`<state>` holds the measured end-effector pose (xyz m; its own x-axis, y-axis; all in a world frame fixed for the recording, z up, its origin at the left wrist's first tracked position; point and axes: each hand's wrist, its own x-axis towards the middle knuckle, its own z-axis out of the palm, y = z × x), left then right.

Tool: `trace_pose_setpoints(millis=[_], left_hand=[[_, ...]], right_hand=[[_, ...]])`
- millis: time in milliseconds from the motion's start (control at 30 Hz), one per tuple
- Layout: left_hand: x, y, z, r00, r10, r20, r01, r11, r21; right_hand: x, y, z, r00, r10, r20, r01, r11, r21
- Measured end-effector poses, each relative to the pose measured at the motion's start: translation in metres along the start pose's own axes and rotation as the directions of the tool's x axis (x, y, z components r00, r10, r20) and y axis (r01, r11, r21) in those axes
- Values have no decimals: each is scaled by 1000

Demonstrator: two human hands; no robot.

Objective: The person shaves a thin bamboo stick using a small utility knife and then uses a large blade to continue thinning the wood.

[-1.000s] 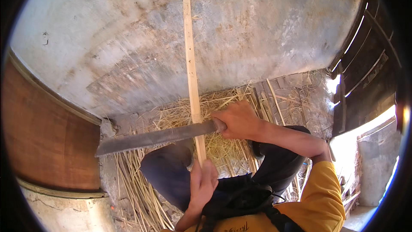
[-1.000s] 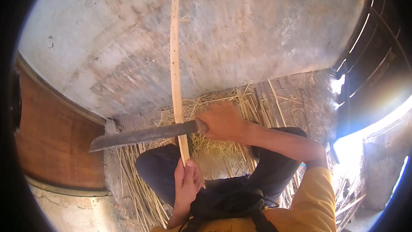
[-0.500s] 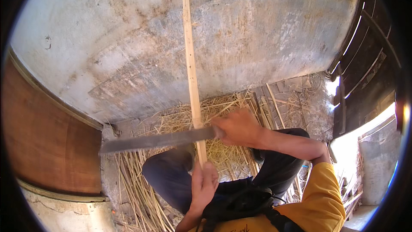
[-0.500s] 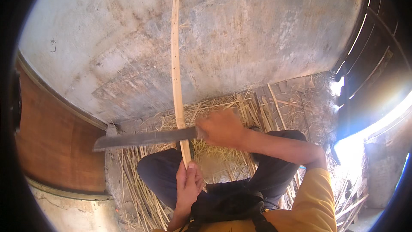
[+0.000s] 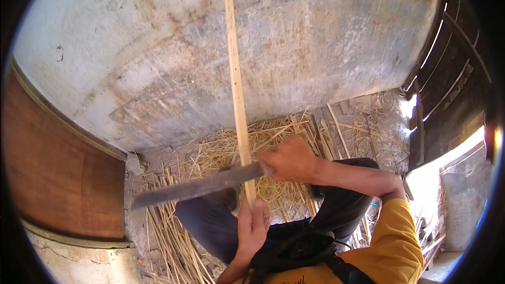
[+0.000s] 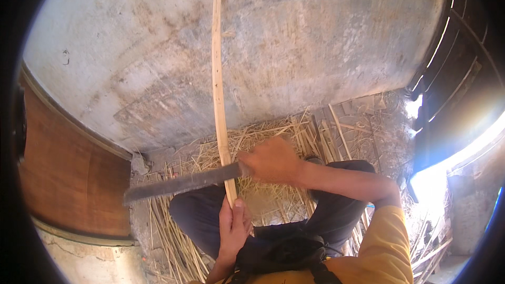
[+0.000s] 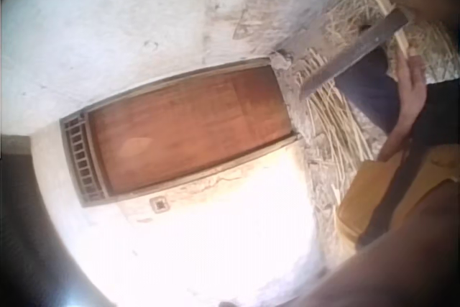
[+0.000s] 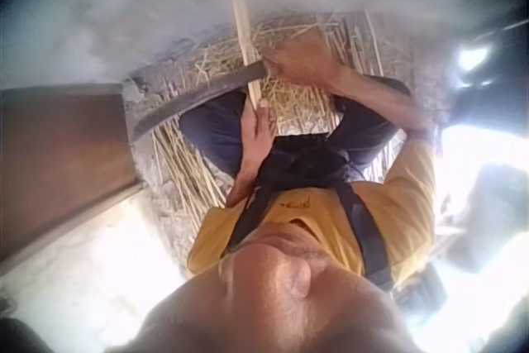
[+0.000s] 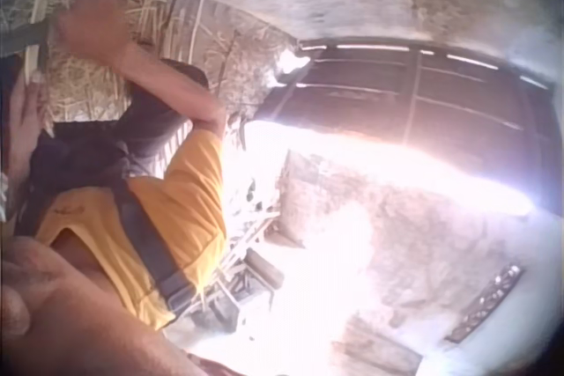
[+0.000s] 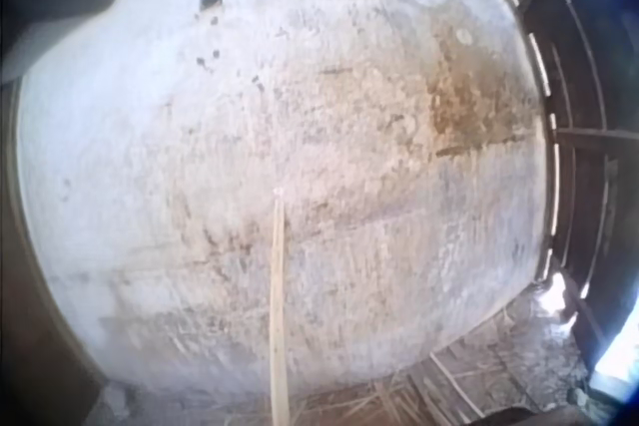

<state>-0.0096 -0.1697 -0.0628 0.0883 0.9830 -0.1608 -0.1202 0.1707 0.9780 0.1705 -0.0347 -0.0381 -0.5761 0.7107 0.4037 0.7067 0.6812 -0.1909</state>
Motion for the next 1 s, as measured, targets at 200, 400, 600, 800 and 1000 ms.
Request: trace_pose_setpoints(millis=[200, 400, 600, 800, 1000], left_hand=[[5, -10, -4, 975, 220, -41, -196, 930, 309], [6, -1, -3, 966, 246, -85, -184, 878, 443], [4, -8, -5, 973, 215, -83, -157, 881, 445], [3, 0, -6, 976, 202, -81, -158, 913, 376], [1, -5, -8, 978, 196, -71, -160, 923, 351]], right_hand=[[7, 4, -3, 992, 88, 87, -87, 996, -19], [5, -3, -1, 991, 111, 75, -114, 993, 42], [9, 7, 4, 992, 77, 102, -83, 995, 53], [1, -9, 5, 995, 88, 57, -90, 995, 35], [12, 10, 0, 988, 90, 125, -96, 995, 40]])
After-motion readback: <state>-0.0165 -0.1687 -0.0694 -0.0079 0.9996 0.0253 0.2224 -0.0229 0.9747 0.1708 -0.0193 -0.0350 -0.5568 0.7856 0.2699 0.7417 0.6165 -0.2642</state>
